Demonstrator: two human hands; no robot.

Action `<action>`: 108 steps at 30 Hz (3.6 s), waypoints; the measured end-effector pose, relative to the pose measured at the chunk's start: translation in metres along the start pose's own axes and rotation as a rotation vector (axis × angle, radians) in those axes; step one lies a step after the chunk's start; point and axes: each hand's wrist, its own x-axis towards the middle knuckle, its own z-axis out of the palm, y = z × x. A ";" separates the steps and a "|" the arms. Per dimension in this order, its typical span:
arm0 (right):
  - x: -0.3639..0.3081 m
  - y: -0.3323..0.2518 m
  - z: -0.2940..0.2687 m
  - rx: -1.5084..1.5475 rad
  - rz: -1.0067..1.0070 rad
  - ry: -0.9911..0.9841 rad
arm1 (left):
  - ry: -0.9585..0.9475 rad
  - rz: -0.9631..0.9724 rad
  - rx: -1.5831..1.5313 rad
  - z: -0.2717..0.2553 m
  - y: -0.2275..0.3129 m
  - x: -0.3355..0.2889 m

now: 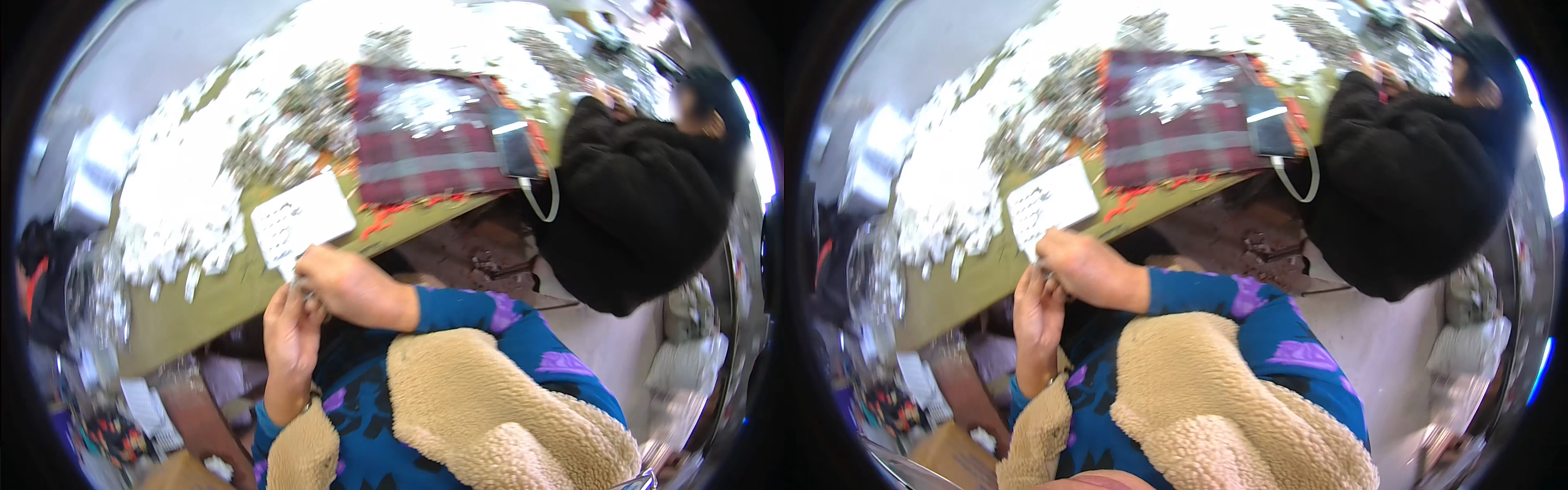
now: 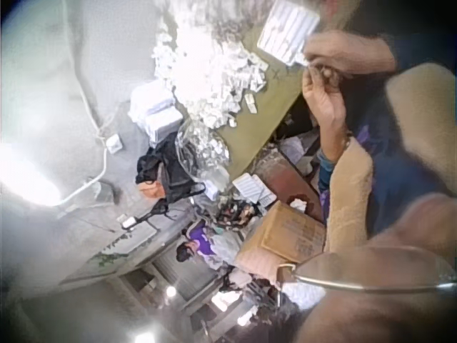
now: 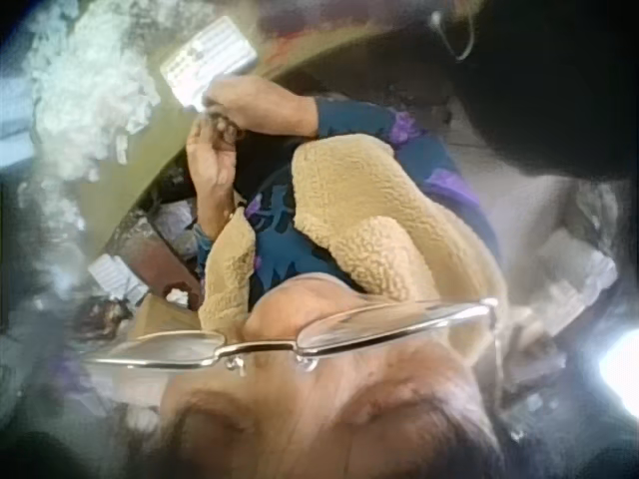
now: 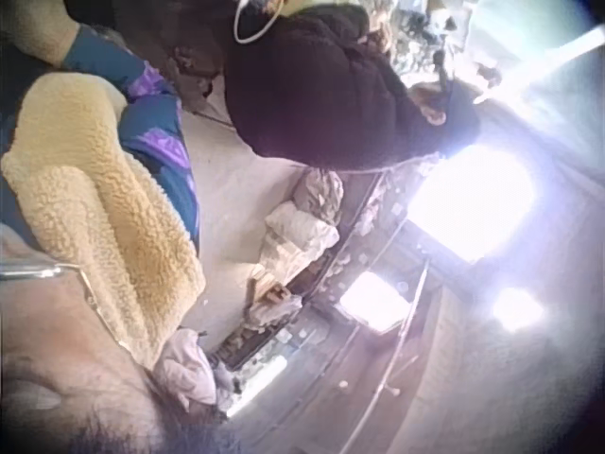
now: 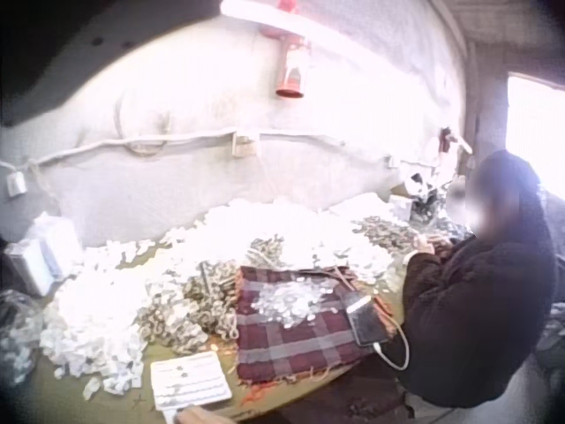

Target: The person assembles small electronic components by inserting metal pieces into white plastic housings. They repeatedly pick up a housing, insert a metal piece, and place the assembled unit on the table. The person also uses red-handled pliers to trim a wire from one component.

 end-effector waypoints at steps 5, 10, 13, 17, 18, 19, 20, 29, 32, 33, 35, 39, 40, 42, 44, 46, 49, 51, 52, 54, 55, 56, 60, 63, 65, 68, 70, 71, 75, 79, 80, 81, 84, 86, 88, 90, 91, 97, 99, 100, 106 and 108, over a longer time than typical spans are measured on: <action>0.004 0.012 -0.017 0.368 0.215 -0.293 | -0.022 -0.041 -0.049 -0.008 -0.008 -0.007; -0.010 0.014 0.000 0.242 0.011 -0.077 | -0.006 -0.036 -0.089 -0.017 -0.010 -0.001; -0.020 0.015 0.007 0.166 -0.218 -0.016 | 0.046 0.022 -0.077 -0.019 -0.007 0.000; -0.028 0.013 0.008 0.202 -0.221 0.049 | -0.053 0.055 0.081 -0.016 -0.006 0.000; -0.029 0.011 0.007 0.192 -0.232 0.056 | -0.122 0.055 0.045 -0.014 -0.005 0.001; -0.029 0.011 0.006 0.189 -0.237 0.062 | -0.262 0.048 -0.032 -0.012 -0.004 0.001; -0.030 0.010 0.004 0.297 -0.173 0.070 | -0.072 0.081 0.060 -0.009 -0.004 -0.002; -0.017 0.008 0.001 0.604 0.461 -0.095 | -0.156 0.033 0.310 0.003 -0.002 -0.011; -0.018 0.012 0.002 0.657 0.503 -0.093 | -0.061 0.057 0.413 0.004 -0.006 -0.009; -0.019 0.014 0.003 0.688 0.545 -0.123 | -0.075 0.057 0.447 0.004 -0.006 -0.009; -0.020 0.018 0.002 0.603 0.485 -0.147 | -0.047 0.050 0.467 0.003 -0.007 -0.008; -0.018 0.019 0.003 0.350 0.418 -0.114 | -0.081 0.038 0.483 -0.006 -0.011 -0.005; -0.018 0.018 0.002 0.332 0.361 -0.067 | -0.101 -0.004 0.397 -0.010 -0.011 -0.003; -0.018 0.016 0.000 0.274 0.307 -0.029 | -0.145 -0.085 0.210 -0.022 -0.008 -0.001; -0.019 0.014 -0.005 0.516 0.150 -0.067 | -0.155 -0.250 -0.189 -0.034 -0.005 -0.003; -0.019 0.010 -0.007 0.626 0.041 -0.094 | -0.353 -0.437 -0.548 -0.044 -0.001 -0.001; -0.020 0.006 -0.007 0.296 -0.232 0.005 | -0.213 -0.401 -0.604 -0.050 0.003 -0.001; -0.020 0.004 -0.005 0.121 -0.340 0.110 | -0.252 -0.362 -0.484 -0.051 -0.001 -0.002; -0.022 0.004 -0.002 0.077 -0.364 0.132 | -0.166 -0.341 -0.520 -0.051 -0.004 -0.004; -0.022 0.005 0.000 -0.041 -0.455 0.173 | -0.235 -0.266 -0.370 -0.049 -0.007 -0.007; -0.023 0.006 0.002 -0.073 -0.479 0.168 | -0.189 -0.255 -0.327 -0.047 -0.009 -0.009; -0.024 0.009 0.002 -0.069 -0.502 0.161 | -0.115 -0.281 -0.334 -0.044 -0.011 -0.013; -0.025 0.011 0.005 -0.090 -0.540 0.163 | -0.206 -0.444 -0.382 -0.031 -0.006 -0.014; -0.021 0.008 0.000 -0.083 -0.537 0.153 | -0.143 -0.434 -0.532 -0.024 -0.001 -0.014; -0.016 0.010 -0.014 0.091 -0.387 0.011 | -0.227 -0.323 -0.405 -0.020 0.000 -0.014; 0.008 0.023 -0.032 0.042 0.025 0.108 | -0.280 -0.208 -0.279 -0.018 0.000 -0.010; 0.033 0.043 -0.037 -0.059 0.086 0.126 | -0.276 -0.181 -0.230 -0.017 0.000 -0.007; 0.041 0.049 -0.036 -0.091 0.103 0.094 | -0.284 -0.174 -0.225 -0.018 0.001 -0.008; 0.057 0.066 -0.031 -0.206 0.067 0.070 | -0.195 -0.177 -0.182 -0.020 0.001 -0.007; 0.031 0.069 -0.060 -0.241 0.160 0.294 | -0.241 -0.196 -0.143 -0.020 0.001 -0.006; 0.020 0.068 -0.071 -0.282 0.160 0.326 | -0.219 -0.215 -0.112 -0.020 0.001 -0.006; 0.009 0.068 -0.081 -0.301 0.210 0.349 | -0.242 -0.219 -0.117 -0.019 0.000 -0.005; -0.014 0.075 -0.107 -0.358 0.337 0.415 | -0.196 -0.276 -0.047 -0.015 -0.006 -0.001; -0.017 0.088 -0.121 -0.438 0.264 0.435 | -0.204 -0.320 -0.033 -0.011 -0.012 0.002; -0.013 0.102 -0.134 -0.518 0.238 0.439 | -0.211 -0.355 -0.035 -0.007 -0.017 0.003; -0.005 0.115 -0.143 -0.657 0.290 0.449 | -0.232 -0.367 -0.017 -0.005 -0.021 0.003; 0.000 0.122 -0.147 -0.725 0.314 0.451 | -0.241 -0.372 -0.016 -0.005 -0.021 0.003; 0.015 0.138 -0.140 -0.948 0.338 0.326 | -0.205 -0.349 -0.058 -0.011 -0.022 0.001; 0.010 0.136 -0.136 -0.886 0.244 0.315 | -0.205 -0.359 -0.054 -0.012 -0.023 0.002; 0.006 0.133 -0.135 -0.793 0.241 0.297 | -0.200 -0.365 -0.052 -0.013 -0.023 0.003; 0.001 0.127 -0.136 -0.702 0.274 0.404 | -0.182 -0.397 -0.069 -0.017 -0.024 0.008; 0.003 0.126 -0.131 -0.801 0.237 0.347 | -0.179 -0.401 -0.074 -0.019 -0.023 0.009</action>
